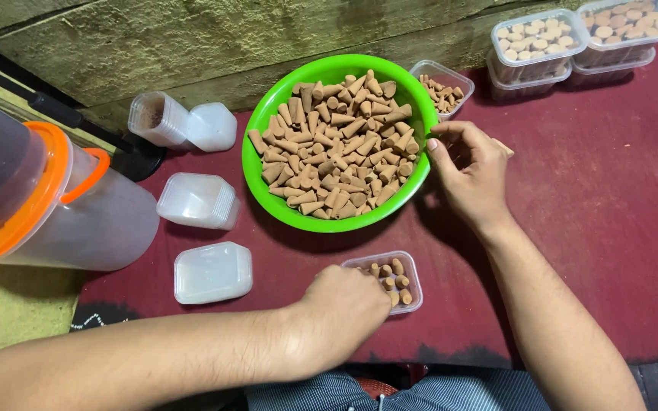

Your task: The person picks up incense cones from a bowl and places them into plastic containers, eventually putting a lid on a container.

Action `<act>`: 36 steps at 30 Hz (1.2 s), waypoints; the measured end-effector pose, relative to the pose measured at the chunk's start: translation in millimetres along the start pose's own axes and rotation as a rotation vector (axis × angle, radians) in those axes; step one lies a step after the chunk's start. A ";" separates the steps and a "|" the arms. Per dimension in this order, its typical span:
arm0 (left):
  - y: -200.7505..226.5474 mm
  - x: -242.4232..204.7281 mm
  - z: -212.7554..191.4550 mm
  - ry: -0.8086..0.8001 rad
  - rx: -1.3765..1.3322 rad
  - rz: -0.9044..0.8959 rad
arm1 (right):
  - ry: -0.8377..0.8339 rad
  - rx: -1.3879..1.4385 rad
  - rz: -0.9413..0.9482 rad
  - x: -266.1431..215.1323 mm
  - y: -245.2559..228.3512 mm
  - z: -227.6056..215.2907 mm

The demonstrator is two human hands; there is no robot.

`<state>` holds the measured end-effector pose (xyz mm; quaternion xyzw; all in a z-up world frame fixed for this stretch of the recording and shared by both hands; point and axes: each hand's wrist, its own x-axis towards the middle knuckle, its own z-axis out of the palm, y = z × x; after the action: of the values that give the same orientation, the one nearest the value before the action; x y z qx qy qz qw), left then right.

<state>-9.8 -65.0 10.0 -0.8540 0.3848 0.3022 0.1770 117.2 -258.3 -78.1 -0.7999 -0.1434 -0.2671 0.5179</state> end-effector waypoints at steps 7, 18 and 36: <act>1.8 -14.8 0.5 0.024 0.029 0.042 | -0.001 -0.061 -0.052 -0.4 2.1 -0.5; -8.7 -13.3 20.7 0.191 -0.017 0.052 | 0.001 -0.003 -0.052 -0.6 -1.9 -1.2; -16.7 -3.4 19.7 0.098 -0.049 0.117 | -0.004 -0.022 -0.072 1.5 -0.2 -1.6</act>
<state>-6.3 -42.0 -1.5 -0.8477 0.4350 0.2794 0.1193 117.9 -259.7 -76.6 -0.8004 -0.1701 -0.2858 0.4988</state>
